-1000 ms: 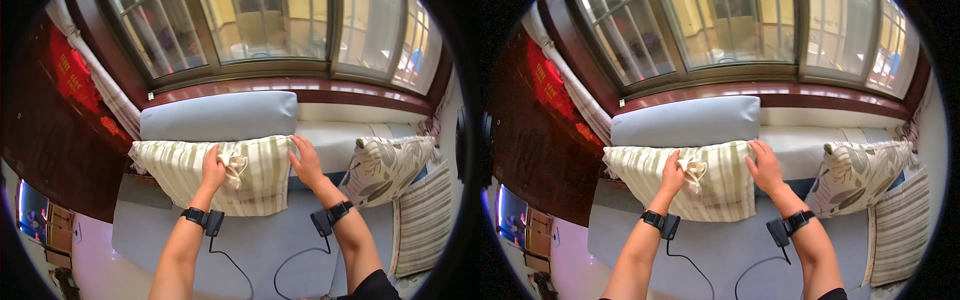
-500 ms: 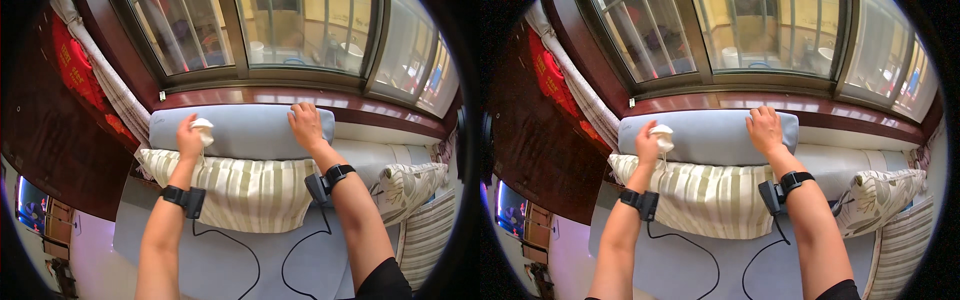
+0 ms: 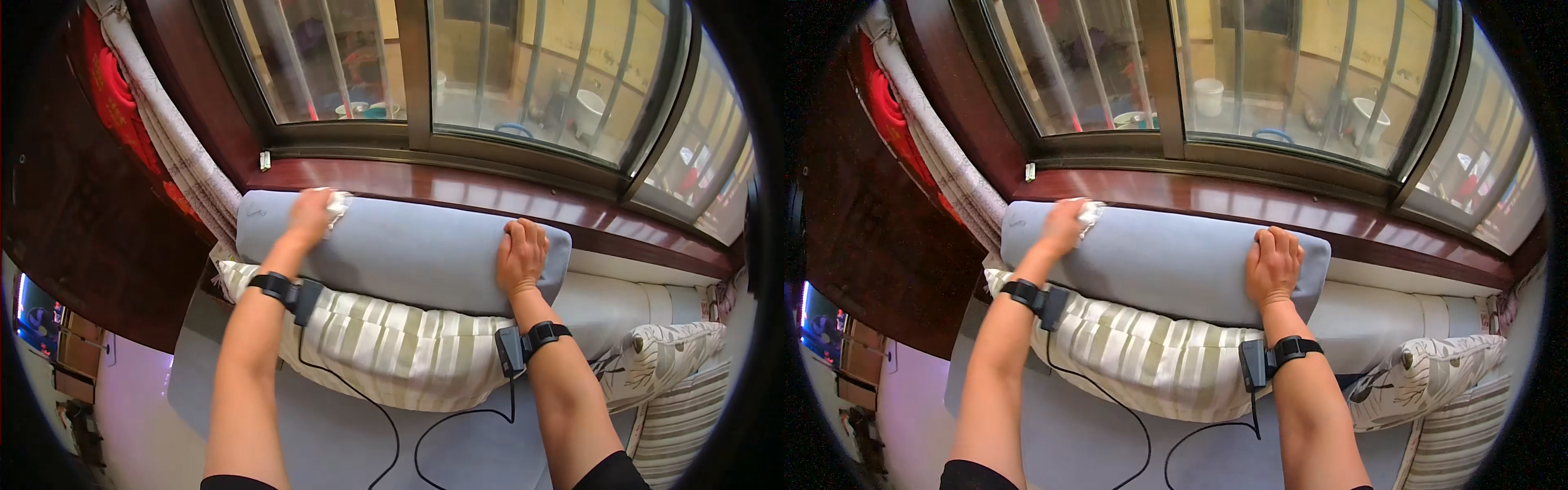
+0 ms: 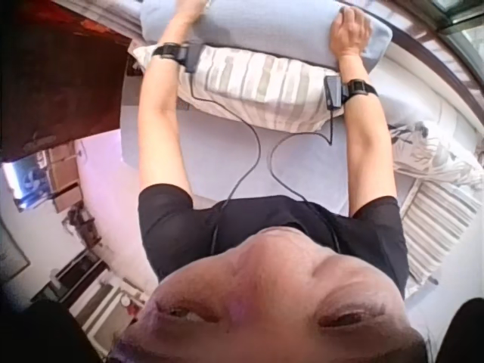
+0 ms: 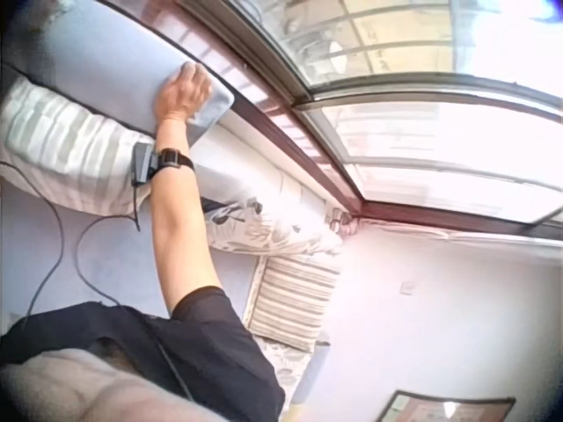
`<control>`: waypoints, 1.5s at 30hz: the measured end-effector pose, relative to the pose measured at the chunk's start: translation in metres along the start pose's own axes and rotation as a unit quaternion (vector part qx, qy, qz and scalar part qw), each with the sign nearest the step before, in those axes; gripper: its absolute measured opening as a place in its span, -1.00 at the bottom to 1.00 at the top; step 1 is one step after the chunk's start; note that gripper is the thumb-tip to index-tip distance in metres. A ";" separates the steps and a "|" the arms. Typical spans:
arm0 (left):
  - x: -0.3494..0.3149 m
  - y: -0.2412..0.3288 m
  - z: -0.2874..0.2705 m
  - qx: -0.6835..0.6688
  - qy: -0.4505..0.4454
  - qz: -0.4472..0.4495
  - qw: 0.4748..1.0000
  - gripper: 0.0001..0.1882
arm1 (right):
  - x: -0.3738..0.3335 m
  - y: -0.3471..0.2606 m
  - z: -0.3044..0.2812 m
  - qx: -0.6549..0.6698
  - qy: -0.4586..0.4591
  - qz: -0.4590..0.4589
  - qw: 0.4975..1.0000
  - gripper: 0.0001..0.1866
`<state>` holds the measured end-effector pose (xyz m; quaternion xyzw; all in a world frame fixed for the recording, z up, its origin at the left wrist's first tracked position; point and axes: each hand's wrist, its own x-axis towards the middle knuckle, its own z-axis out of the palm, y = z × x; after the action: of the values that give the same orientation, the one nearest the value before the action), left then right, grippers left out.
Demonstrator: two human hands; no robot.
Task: Cleaning a sofa and arranging various pillows.
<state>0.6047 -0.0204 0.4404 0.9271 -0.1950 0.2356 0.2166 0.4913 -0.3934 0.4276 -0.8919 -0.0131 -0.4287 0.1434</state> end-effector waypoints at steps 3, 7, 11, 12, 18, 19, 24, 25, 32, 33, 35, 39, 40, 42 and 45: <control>0.004 -0.060 -0.035 0.100 -0.042 -0.104 0.989 -0.79 | 0.000 -0.003 0.001 0.000 -0.002 0.002 1.000 -0.85; 0.015 -0.048 -0.048 0.305 -0.057 -0.209 0.928 -0.80 | -0.001 0.002 0.002 0.004 0.008 0.007 1.000 -0.85; 0.021 -0.034 -0.025 0.166 -0.047 -0.218 0.961 -0.75 | 0.001 -0.002 0.002 0.012 0.011 0.012 1.000 -0.85; 0.020 -0.015 -0.008 0.106 -0.026 -0.169 0.980 -0.74 | 0.001 -0.001 0.001 0.013 0.012 0.010 1.000 -0.85; 0.019 0.170 0.069 -0.246 -0.098 0.068 0.962 -0.52 | -0.001 0.001 0.006 0.020 0.012 0.006 1.000 -0.84; 0.016 0.210 0.075 -0.334 -0.136 0.049 0.931 -0.50 | -0.001 0.004 0.004 0.014 0.011 0.003 1.000 -0.83; 0.008 0.257 0.064 -0.318 -0.116 0.127 0.932 -0.46 | -0.002 0.005 0.003 0.018 0.004 0.008 1.000 -0.79; 0.009 0.250 0.057 -0.297 -0.098 0.114 0.943 -0.43 | -0.003 0.005 0.006 0.019 0.014 0.003 1.000 -0.77; 0.013 0.167 0.006 -0.249 0.037 0.035 0.967 -0.55 | -0.004 0.004 0.003 0.015 0.007 0.010 1.000 -0.74; 0.006 0.142 0.018 -0.242 0.041 0.030 0.969 -0.55 | -0.004 -0.001 0.004 0.023 0.006 0.006 1.000 -0.74; -0.008 0.103 0.048 0.014 0.034 -0.016 0.999 -0.61 | -0.001 -0.004 0.002 0.022 0.008 0.006 1.000 -0.72; -0.003 0.130 0.045 0.043 0.055 -0.001 0.998 -0.66 | 0.000 0.001 -0.001 0.003 0.004 -0.001 1.000 -0.70; -0.002 0.129 0.048 0.042 0.092 0.012 0.995 -0.68 | 0.002 -0.001 -0.004 0.020 -0.013 0.027 0.999 -0.69; -0.009 0.131 0.047 0.033 0.077 0.007 0.996 -0.69 | -0.001 0.004 -0.009 0.071 -0.022 0.058 0.996 -0.63; -0.009 0.125 0.047 0.035 0.080 0.006 0.996 -0.70 | 0.007 0.006 -0.005 0.379 0.097 0.209 0.896 -0.56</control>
<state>0.5559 -0.1452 0.4367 0.9108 -0.1746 0.3175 0.1979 0.4928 -0.4017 0.4344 -0.7062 0.0263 -0.4359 0.5574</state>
